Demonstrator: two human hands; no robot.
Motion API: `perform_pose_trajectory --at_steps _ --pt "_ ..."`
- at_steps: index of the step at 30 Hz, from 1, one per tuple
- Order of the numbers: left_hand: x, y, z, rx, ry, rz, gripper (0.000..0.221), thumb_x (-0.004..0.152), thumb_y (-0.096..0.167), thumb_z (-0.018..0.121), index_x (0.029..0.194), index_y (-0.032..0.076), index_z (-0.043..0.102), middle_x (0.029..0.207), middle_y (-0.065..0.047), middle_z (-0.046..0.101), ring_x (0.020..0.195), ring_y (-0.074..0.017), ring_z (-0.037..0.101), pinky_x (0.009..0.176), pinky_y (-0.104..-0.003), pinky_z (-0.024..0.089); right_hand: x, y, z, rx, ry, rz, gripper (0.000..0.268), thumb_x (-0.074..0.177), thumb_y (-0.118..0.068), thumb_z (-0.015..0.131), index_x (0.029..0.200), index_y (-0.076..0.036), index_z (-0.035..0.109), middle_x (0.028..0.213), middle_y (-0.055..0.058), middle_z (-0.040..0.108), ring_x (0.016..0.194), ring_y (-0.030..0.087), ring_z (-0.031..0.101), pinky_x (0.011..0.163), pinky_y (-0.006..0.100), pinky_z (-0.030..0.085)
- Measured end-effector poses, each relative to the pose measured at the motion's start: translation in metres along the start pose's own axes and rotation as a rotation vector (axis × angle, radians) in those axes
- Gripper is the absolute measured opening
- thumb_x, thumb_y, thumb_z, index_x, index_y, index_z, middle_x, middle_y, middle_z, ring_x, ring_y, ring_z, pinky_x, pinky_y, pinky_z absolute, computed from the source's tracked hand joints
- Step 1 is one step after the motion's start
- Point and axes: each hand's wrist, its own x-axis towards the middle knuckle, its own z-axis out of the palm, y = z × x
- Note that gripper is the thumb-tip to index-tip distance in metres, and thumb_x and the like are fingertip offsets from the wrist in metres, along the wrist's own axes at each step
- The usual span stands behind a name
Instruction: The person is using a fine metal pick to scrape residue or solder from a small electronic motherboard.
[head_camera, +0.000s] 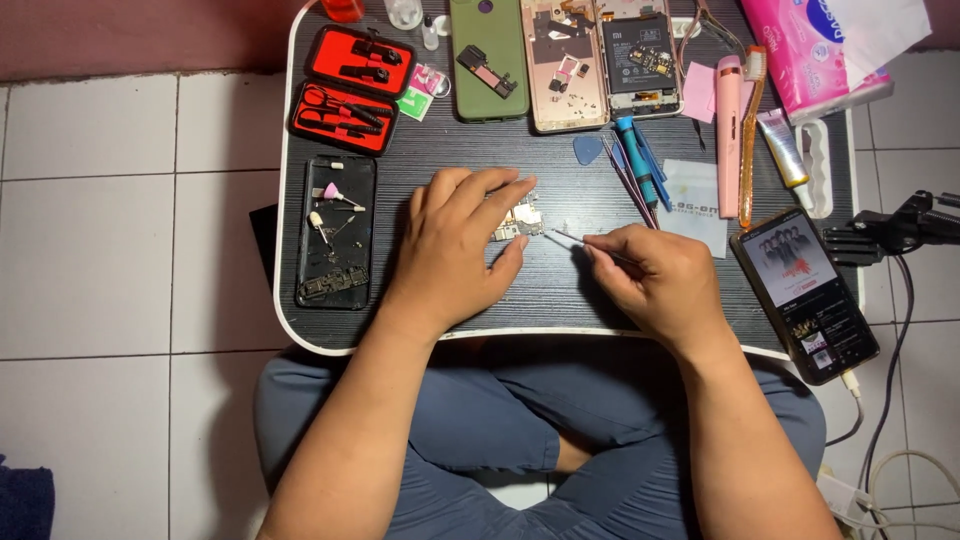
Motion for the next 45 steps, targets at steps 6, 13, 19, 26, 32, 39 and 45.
perform_pose_trajectory --at_steps 6,13,19,26,32,39,45 --pt "-0.002 -0.001 0.005 0.068 0.002 -0.017 0.043 0.087 0.031 0.07 0.128 0.019 0.069 0.118 -0.003 0.062 0.115 -0.0272 0.054 0.091 -0.044 0.043 0.0 0.0 0.001 -0.045 -0.003 -0.026 0.007 0.09 -0.015 0.081 0.095 -0.011 0.079 0.072 0.012 0.074 0.073 0.035 0.074 0.064 0.041 0.058" --pt "-0.002 -0.004 0.009 0.129 0.009 0.001 0.031 0.09 0.029 0.066 0.119 0.023 0.073 0.114 -0.002 0.06 0.111 -0.0266 0.054 0.086 -0.043 0.043 0.001 -0.003 0.0 -0.07 -0.008 -0.043 0.005 0.091 -0.016 0.08 0.093 -0.011 0.079 0.071 0.011 0.074 0.071 0.034 0.073 0.064 0.04 0.058" --pt "-0.003 -0.005 0.01 0.132 0.015 0.014 0.025 0.09 0.03 0.068 0.112 0.023 0.076 0.111 -0.002 0.06 0.11 -0.0265 0.054 0.085 -0.043 0.044 0.0 -0.001 0.0 -0.077 -0.009 -0.037 0.006 0.091 -0.019 0.08 0.092 -0.013 0.078 0.072 0.009 0.075 0.071 0.033 0.074 0.064 0.039 0.058" --pt "-0.001 -0.004 0.011 0.122 0.01 0.007 0.024 0.09 0.029 0.067 0.111 0.023 0.077 0.111 -0.004 0.061 0.111 -0.0278 0.055 0.085 -0.044 0.044 0.001 -0.001 -0.002 -0.082 -0.034 -0.011 0.006 0.089 -0.02 0.079 0.091 -0.014 0.079 0.071 0.008 0.076 0.071 0.032 0.075 0.063 0.039 0.059" --pt "-0.002 0.002 0.014 0.116 0.03 -0.058 0.024 0.09 0.029 0.065 0.111 0.024 0.077 0.112 -0.003 0.062 0.112 -0.0274 0.054 0.086 -0.044 0.043 0.005 -0.001 -0.002 -0.088 -0.029 0.002 0.007 0.088 -0.022 0.078 0.09 -0.015 0.079 0.069 0.009 0.076 0.069 0.032 0.075 0.062 0.039 0.059" --pt "-0.004 0.007 0.018 0.123 0.022 -0.07 0.024 0.089 0.031 0.067 0.111 0.025 0.077 0.112 -0.002 0.063 0.115 -0.0267 0.055 0.089 -0.043 0.043 0.0 -0.006 -0.003 -0.063 0.039 -0.027 0.011 0.092 -0.021 0.079 0.087 -0.012 0.077 0.063 0.009 0.071 0.064 0.03 0.072 0.059 0.035 0.057" --pt "-0.005 0.012 0.009 0.108 0.018 -0.048 0.024 0.088 0.032 0.068 0.11 0.027 0.076 0.108 0.0 0.062 0.113 -0.0263 0.057 0.087 -0.041 0.043 -0.003 -0.006 -0.008 0.026 0.031 0.037 0.009 0.088 -0.02 0.079 0.092 -0.012 0.078 0.063 0.012 0.07 0.066 0.031 0.072 0.06 0.037 0.056"
